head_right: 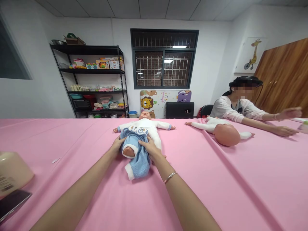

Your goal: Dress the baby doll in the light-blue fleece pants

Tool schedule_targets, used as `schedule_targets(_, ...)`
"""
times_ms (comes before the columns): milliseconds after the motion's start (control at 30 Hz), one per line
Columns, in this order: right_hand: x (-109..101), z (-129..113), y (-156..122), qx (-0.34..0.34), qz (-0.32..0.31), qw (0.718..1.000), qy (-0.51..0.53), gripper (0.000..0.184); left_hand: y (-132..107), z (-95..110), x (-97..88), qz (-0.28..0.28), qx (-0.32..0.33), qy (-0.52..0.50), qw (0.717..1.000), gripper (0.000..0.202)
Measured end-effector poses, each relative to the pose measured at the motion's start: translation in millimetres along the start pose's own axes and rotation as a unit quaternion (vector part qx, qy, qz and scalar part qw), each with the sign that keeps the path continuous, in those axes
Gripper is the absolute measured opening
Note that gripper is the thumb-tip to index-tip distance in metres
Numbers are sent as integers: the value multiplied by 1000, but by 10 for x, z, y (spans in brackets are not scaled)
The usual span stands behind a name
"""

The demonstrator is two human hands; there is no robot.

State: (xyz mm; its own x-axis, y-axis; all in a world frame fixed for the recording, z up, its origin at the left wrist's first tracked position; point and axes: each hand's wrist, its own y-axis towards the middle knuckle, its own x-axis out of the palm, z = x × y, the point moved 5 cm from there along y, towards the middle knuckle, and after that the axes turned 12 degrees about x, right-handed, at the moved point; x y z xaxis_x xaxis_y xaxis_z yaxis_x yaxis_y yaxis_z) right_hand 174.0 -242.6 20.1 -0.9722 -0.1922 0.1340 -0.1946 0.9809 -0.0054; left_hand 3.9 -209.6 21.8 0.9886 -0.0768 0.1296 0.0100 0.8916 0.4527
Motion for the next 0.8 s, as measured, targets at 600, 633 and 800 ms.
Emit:
schedule_targets(600, 38, -107, -38, 67, -1, 985, 157, 50, -105, 233, 256, -64, -229, -33, 971, 14)
schedule_targets(633, 47, -107, -38, 66, -6, 986, 156, 51, -86, 212, 236, -47, -212, -23, 976, 14)
schedule_targets(800, 90, -103, -60, 65, -29, 988, 134, 57, -37, 20, 111, 16, -162, 70, 984, 20)
